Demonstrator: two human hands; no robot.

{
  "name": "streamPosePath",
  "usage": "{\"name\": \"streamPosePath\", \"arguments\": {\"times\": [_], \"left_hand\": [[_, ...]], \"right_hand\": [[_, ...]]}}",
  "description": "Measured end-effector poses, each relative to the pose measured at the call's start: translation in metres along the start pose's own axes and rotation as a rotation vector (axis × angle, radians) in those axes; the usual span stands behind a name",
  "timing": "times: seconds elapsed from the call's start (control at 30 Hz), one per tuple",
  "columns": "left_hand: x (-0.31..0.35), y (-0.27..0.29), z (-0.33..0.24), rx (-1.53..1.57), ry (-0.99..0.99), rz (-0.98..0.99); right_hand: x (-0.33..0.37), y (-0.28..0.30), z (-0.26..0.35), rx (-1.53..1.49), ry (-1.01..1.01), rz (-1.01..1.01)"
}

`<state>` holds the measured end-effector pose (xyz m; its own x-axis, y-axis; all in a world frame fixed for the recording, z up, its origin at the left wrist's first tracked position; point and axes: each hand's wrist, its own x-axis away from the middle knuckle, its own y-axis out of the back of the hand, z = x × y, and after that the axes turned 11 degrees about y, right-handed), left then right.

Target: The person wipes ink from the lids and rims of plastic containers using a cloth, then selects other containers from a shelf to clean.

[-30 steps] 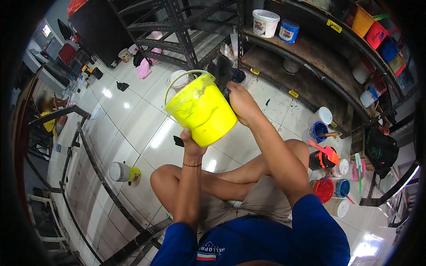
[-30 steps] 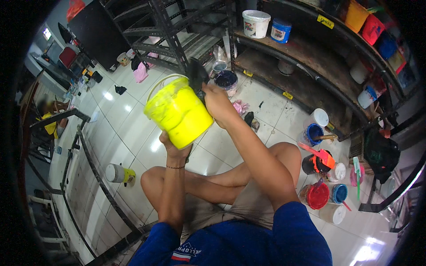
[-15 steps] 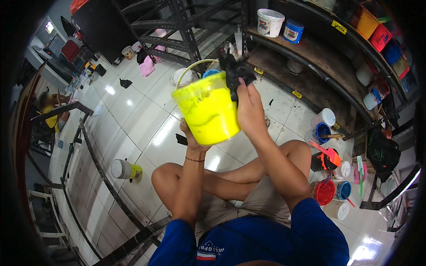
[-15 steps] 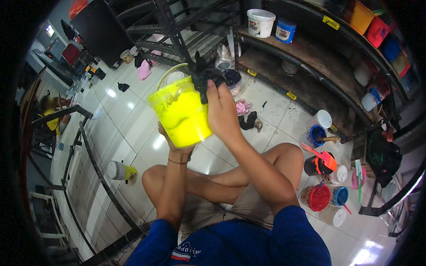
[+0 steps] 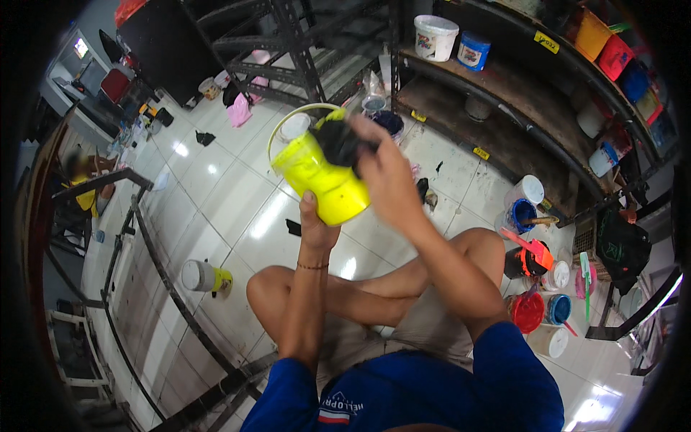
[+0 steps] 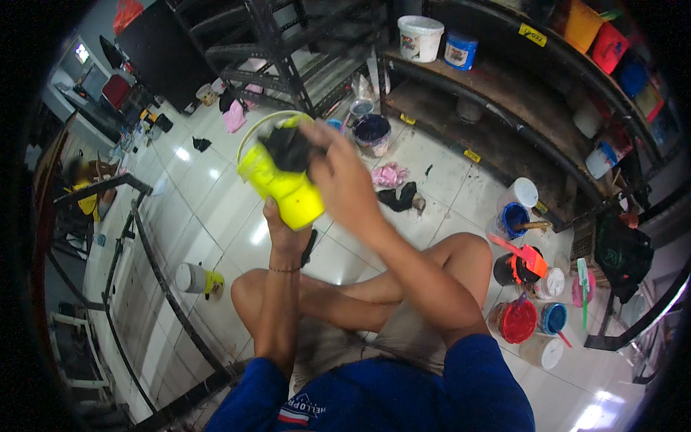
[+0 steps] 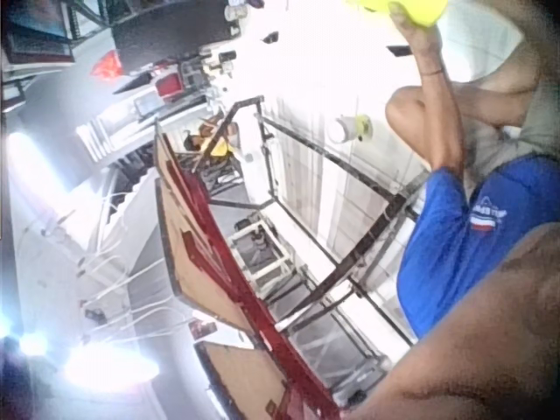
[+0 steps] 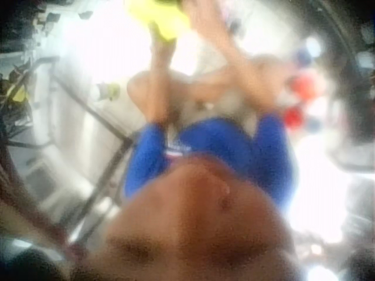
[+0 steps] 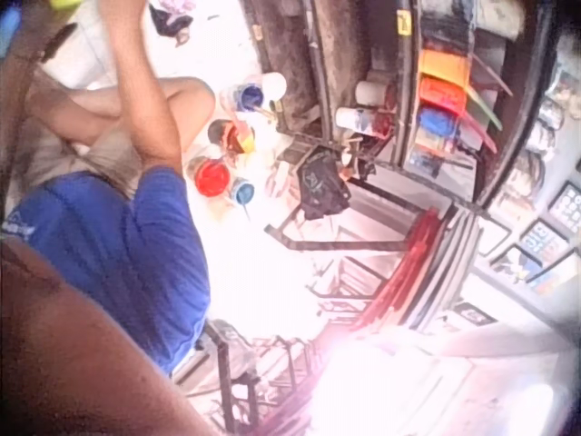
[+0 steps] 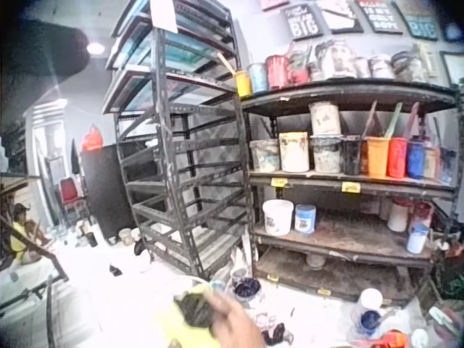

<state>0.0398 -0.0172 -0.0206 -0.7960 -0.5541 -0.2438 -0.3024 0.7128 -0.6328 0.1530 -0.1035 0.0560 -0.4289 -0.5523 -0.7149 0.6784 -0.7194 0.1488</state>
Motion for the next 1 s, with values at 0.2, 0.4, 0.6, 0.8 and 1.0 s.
{"name": "streamPosePath", "arguments": {"times": [0.2,0.4,0.6,0.8,1.0], "left_hand": [[-0.014,-0.038,-0.022,0.296,0.008,-0.025],[-0.035,-0.057,-0.035,0.299,-0.011,-0.055],[-0.036,-0.050,-0.042,0.040,-0.224,-0.245],[-0.031,-0.015,-0.046,-0.240,-0.371,-0.379],[0.005,-0.002,-0.040,-0.621,-0.213,-0.436]], "right_hand": [[-0.031,0.020,-0.021,-0.879,-0.603,-0.143],[-0.013,-0.008,0.011,-0.127,0.044,-0.239],[-0.003,-0.007,0.022,0.227,0.427,-0.089],[-0.002,-0.020,0.011,0.217,0.347,-0.027],[0.015,-0.020,-0.049,-0.812,-0.710,-0.136]]}}
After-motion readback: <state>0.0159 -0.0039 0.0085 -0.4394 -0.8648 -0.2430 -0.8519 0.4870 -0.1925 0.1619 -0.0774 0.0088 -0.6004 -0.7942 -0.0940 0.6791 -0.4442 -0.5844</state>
